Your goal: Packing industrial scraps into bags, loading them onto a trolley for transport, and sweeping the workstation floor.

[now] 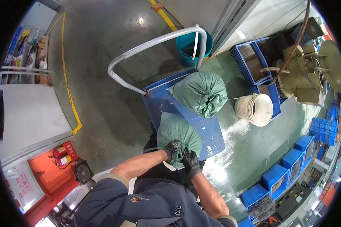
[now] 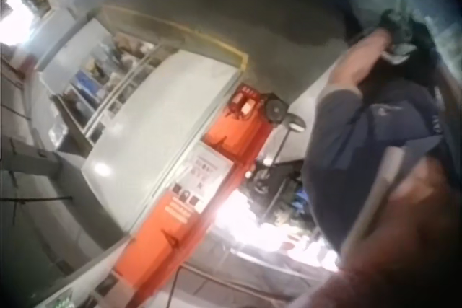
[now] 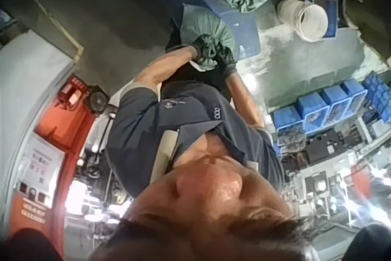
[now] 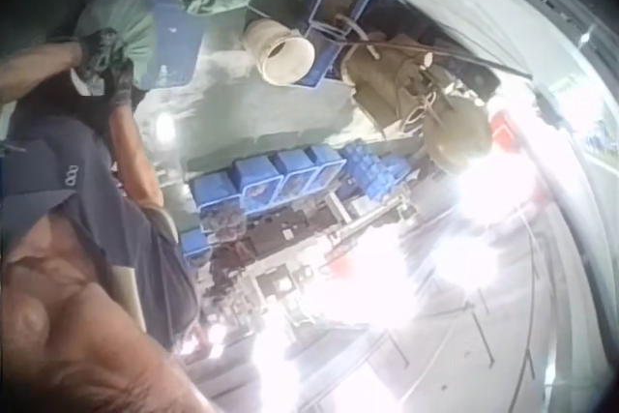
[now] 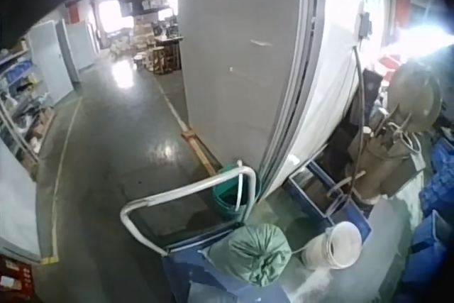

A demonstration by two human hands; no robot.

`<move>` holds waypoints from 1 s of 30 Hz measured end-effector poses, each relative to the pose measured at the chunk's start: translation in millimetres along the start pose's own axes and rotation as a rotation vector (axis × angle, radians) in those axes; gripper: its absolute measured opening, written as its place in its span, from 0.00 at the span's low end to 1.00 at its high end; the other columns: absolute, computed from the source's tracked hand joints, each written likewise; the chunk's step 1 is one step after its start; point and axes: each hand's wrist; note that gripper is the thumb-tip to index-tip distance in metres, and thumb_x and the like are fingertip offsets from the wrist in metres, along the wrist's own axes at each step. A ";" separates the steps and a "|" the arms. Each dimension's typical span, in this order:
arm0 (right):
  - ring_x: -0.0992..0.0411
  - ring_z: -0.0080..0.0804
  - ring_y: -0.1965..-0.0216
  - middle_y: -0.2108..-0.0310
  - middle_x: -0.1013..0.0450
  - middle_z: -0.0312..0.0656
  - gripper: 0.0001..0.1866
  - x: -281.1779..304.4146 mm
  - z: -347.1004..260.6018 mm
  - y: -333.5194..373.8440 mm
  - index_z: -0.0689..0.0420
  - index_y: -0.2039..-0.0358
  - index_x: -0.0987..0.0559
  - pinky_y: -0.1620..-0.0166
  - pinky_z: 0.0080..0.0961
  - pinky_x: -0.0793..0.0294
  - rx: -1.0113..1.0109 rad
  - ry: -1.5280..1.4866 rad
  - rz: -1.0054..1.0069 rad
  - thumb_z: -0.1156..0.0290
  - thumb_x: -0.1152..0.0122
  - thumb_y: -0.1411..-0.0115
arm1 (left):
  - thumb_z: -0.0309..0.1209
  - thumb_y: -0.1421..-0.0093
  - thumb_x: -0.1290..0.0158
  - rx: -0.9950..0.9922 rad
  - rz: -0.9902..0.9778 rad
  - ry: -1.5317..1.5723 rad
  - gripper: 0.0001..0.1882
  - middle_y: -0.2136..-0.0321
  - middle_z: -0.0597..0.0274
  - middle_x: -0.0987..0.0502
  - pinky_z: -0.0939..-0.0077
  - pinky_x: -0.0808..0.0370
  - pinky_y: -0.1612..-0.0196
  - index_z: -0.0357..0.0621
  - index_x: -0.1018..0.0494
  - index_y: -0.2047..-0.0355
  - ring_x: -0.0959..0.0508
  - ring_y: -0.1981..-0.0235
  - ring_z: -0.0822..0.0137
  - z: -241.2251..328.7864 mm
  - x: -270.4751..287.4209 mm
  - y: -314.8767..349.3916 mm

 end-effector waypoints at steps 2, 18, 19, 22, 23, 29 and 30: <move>0.32 0.47 0.59 0.56 0.31 0.52 0.26 8.1 -6.4 -23.5 0.62 0.51 0.32 0.54 0.38 0.33 0.068 0.019 0.094 0.67 0.45 0.51 | 0.52 0.51 0.50 -0.105 -0.061 0.347 0.25 0.71 0.51 0.25 0.69 0.28 0.61 0.40 0.26 0.68 0.24 0.67 0.58 -38.6 -32.3 -8.6; 0.33 0.25 0.52 0.50 0.32 0.33 0.19 -159.1 -17.8 -215.4 0.51 0.45 0.35 0.49 0.27 0.35 -0.314 -2.319 -0.037 0.68 0.59 0.37 | 0.46 0.48 0.55 -0.013 -0.280 0.032 0.19 0.62 0.59 0.24 0.64 0.32 0.54 0.51 0.25 0.62 0.26 0.59 0.58 -204.4 -121.2 -51.8; 0.33 0.25 0.52 0.50 0.32 0.33 0.19 -155.8 -14.3 -214.9 0.51 0.45 0.35 0.49 0.27 0.35 -0.309 -2.325 -0.012 0.68 0.59 0.37 | 0.46 0.48 0.56 0.022 -0.209 0.048 0.21 0.60 0.58 0.25 0.63 0.33 0.53 0.50 0.27 0.59 0.27 0.57 0.58 -209.2 -120.2 -50.8; 0.33 0.34 0.51 0.51 0.32 0.42 0.20 -125.0 3.1 -211.4 0.53 0.46 0.34 0.47 0.31 0.35 0.009 -0.998 0.142 0.70 0.57 0.40 | 0.47 0.47 0.57 0.052 -0.035 0.056 0.25 0.55 0.56 0.27 0.63 0.34 0.50 0.49 0.30 0.52 0.29 0.53 0.56 -224.0 -107.8 -52.2; 0.33 0.38 0.51 0.52 0.32 0.45 0.20 -107.4 6.4 -211.3 0.53 0.46 0.34 0.47 0.33 0.36 0.083 -0.546 0.185 0.71 0.56 0.41 | 0.48 0.48 0.54 0.121 -0.072 0.038 0.26 0.55 0.56 0.27 0.62 0.34 0.50 0.51 0.30 0.52 0.29 0.53 0.56 -231.7 -104.0 -49.1; 0.35 0.38 0.48 0.51 0.31 0.44 0.17 -140.7 66.0 -64.1 0.54 0.55 0.26 0.44 0.35 0.38 -0.083 -0.390 0.179 0.70 0.55 0.45 | 0.54 0.56 0.47 0.057 -0.017 -0.080 0.30 0.55 0.57 0.28 0.60 0.35 0.49 0.57 0.30 0.53 0.29 0.54 0.53 -189.5 -26.8 -33.6; 0.36 0.37 0.47 0.48 0.33 0.41 0.16 -209.0 109.5 -13.3 0.51 0.56 0.25 0.43 0.34 0.40 -0.173 -0.267 0.224 0.71 0.56 0.45 | 0.54 0.54 0.49 -0.024 -0.067 -0.070 0.30 0.54 0.57 0.28 0.59 0.35 0.48 0.56 0.31 0.51 0.30 0.53 0.52 -152.8 -3.2 -66.6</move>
Point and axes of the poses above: each hand's wrist, its own y-axis away from the middle knuckle, its own x-axis out of the back of the hand, z = x × y
